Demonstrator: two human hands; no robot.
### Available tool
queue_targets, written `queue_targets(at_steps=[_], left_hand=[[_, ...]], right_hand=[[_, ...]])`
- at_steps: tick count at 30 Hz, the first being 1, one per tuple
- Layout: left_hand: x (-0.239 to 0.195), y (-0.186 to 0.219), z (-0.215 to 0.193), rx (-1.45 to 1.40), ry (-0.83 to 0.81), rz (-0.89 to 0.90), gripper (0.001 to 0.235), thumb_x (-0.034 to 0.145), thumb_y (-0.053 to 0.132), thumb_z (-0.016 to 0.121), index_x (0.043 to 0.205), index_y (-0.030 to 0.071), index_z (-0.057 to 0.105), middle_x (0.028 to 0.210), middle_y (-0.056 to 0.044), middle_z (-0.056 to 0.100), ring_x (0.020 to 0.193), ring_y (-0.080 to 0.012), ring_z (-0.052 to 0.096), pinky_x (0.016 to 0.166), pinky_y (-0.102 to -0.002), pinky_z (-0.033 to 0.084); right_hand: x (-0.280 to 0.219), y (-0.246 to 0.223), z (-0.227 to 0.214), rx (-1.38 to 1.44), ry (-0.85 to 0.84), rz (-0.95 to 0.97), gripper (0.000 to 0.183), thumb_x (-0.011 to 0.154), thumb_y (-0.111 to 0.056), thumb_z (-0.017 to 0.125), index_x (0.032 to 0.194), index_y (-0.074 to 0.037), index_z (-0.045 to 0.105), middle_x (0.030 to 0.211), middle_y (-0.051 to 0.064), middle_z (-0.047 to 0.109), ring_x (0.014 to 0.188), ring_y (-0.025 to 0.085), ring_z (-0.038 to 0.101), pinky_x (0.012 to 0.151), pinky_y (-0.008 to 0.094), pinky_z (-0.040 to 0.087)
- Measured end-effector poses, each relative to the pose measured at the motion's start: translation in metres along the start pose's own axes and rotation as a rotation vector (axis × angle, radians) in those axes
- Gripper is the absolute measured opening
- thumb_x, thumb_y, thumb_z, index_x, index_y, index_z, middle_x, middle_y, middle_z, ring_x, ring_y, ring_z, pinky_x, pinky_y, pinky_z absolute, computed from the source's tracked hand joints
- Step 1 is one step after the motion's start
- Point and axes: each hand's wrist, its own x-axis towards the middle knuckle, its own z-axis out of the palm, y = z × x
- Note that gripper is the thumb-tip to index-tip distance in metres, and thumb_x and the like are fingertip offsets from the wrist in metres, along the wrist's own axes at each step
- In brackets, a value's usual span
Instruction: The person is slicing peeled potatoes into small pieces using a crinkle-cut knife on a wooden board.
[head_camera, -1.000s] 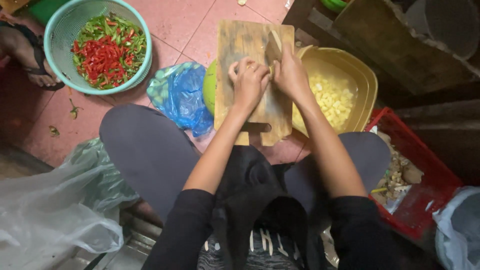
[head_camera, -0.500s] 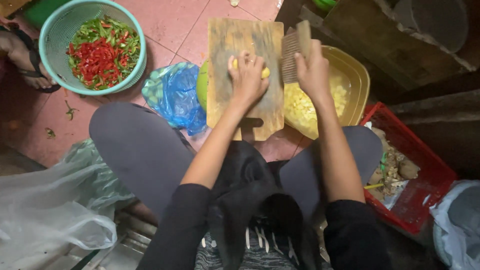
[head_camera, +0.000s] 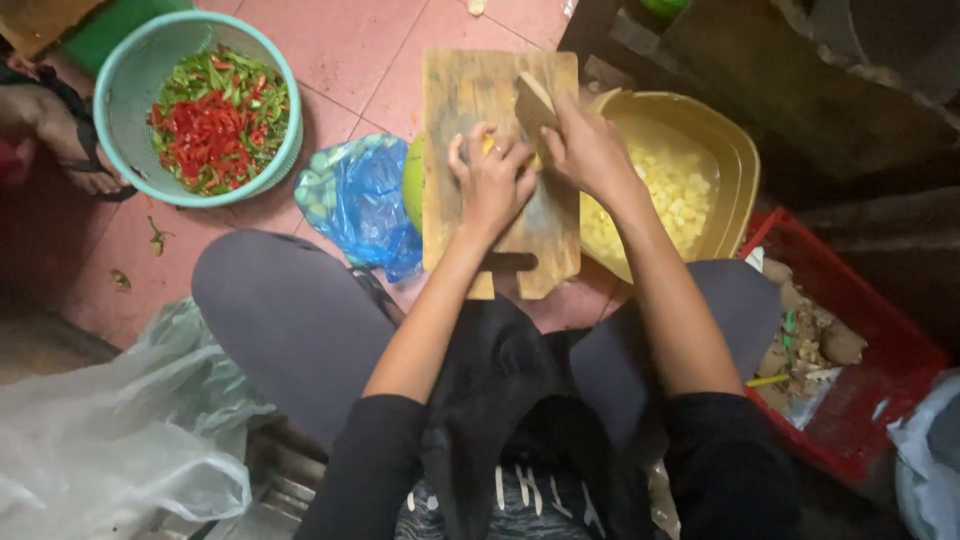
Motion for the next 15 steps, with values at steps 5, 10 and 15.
queue_targets(at_steps=[5, 10, 15], left_hand=[[0.002, -0.003, -0.001, 0.001, -0.013, -0.021, 0.023, 0.077, 0.024, 0.077, 0.099, 0.019, 0.074, 0.111, 0.0, 0.069, 0.13, -0.0314, 0.049, 0.112, -0.065, 0.022], [-0.002, -0.009, 0.019, -0.026, 0.012, -0.032, 0.018, 0.082, 0.027, 0.077, 0.099, 0.02, 0.073, 0.111, 0.001, 0.071, 0.13, -0.0273, 0.05, 0.113, -0.065, 0.024], [-0.006, -0.004, -0.029, -0.052, 0.065, -0.109, 0.03, 0.08, 0.026, 0.076, 0.107, 0.017, 0.07, 0.12, -0.006, 0.065, 0.129, -0.032, 0.05, 0.109, -0.059, 0.028]], right_hand=[[0.017, 0.012, 0.018, -0.027, -0.178, 0.071, 0.033, 0.098, -0.022, 0.064, 0.123, -0.007, 0.049, 0.102, 0.034, 0.066, 0.097, 0.055, 0.062, 0.081, 0.06, 0.05], [-0.004, 0.006, 0.044, -0.06, 0.12, 0.119, 0.03, 0.097, -0.018, 0.062, 0.122, -0.004, 0.05, 0.089, 0.031, 0.068, 0.079, 0.054, 0.065, 0.067, 0.061, 0.05], [-0.013, 0.013, 0.034, -0.023, 0.075, 0.188, 0.029, 0.1, -0.019, 0.062, 0.122, -0.004, 0.05, 0.082, 0.031, 0.068, 0.077, 0.052, 0.066, 0.065, 0.059, 0.051]])
